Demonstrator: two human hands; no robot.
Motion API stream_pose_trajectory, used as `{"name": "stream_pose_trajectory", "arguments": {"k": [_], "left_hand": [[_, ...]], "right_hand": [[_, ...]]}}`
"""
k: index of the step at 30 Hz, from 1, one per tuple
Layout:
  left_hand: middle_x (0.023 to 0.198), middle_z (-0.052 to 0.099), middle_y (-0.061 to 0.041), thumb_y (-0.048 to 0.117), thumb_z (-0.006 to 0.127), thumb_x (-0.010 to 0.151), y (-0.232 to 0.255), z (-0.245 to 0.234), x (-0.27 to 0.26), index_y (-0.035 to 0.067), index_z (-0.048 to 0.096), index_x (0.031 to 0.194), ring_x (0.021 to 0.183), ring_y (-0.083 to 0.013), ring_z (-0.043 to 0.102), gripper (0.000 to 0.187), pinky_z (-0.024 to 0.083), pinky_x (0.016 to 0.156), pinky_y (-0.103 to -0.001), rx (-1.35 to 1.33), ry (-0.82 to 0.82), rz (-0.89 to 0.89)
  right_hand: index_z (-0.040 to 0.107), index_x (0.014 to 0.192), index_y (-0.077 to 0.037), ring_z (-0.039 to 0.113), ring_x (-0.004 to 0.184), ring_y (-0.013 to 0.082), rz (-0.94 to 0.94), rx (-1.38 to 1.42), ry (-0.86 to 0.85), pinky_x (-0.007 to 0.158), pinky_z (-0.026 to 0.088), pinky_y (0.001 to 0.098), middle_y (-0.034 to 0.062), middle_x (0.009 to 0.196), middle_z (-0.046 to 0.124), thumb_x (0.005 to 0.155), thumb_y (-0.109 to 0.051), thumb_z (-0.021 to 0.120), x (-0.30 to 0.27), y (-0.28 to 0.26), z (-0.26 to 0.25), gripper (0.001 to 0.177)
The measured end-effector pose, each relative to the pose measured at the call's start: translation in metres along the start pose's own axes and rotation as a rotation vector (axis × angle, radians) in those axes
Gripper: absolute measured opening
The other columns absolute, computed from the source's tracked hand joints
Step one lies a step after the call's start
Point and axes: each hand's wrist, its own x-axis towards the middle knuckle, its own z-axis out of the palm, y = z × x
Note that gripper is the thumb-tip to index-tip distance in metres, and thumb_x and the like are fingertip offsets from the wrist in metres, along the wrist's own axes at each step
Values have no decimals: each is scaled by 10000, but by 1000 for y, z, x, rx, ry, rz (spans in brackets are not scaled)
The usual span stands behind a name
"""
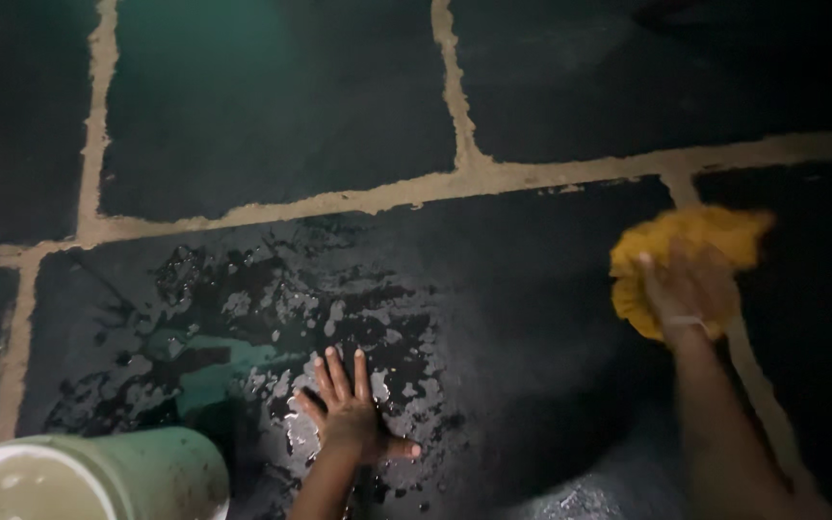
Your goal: The person cleans the floor by hand using a cloth and a bucket of water.
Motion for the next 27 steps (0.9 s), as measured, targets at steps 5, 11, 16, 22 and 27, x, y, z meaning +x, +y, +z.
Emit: {"name": "stream_pose_trajectory", "arguments": {"k": [5,11,16,22,27], "left_hand": [[1622,-373,-329,811,870,533,3,-5,6,88,-309,1585,1490,-497,-363,1737,-50,1174,-720,31,-34,-10],[1619,-353,-344,823,866,521,1,-1,8,81,-296,1591,1483,-510,-351,1745,-66,1178,-723,50,-25,-3],[1628,-387,-287,800,890,489,-2,3,11,133,-285,1599,1498,-469,-351,1748,-17,1120,-793,-16,15,-2],[1626,-389,-258,808,899,446,-6,14,14,161,-278,1601,1507,-446,-348,1771,35,1067,-850,-67,86,19],[1611,-427,-228,810,912,424,-8,20,25,188,-304,1586,1492,-417,-401,1793,49,1070,-843,-68,101,16]], "right_hand": [[403,1601,-181,319,1491,369,141,574,-525,1213,220,569,164,1599,394,1027,-609,500,116,-118,-13,722],[508,1491,-276,274,1542,367,-59,1073,-457,1270,179,574,114,1614,368,939,-473,636,195,-254,-180,599],[537,1485,-225,309,1447,442,-174,1127,-420,1139,282,596,171,1602,370,867,-348,704,172,-239,-243,652],[551,1449,-217,464,1380,404,-47,1018,-349,1049,432,517,180,1540,468,768,-282,744,89,-110,-221,710],[552,1444,-207,476,1368,396,213,828,-402,1046,438,512,172,1526,484,791,-281,732,-23,1,-225,682]]}}
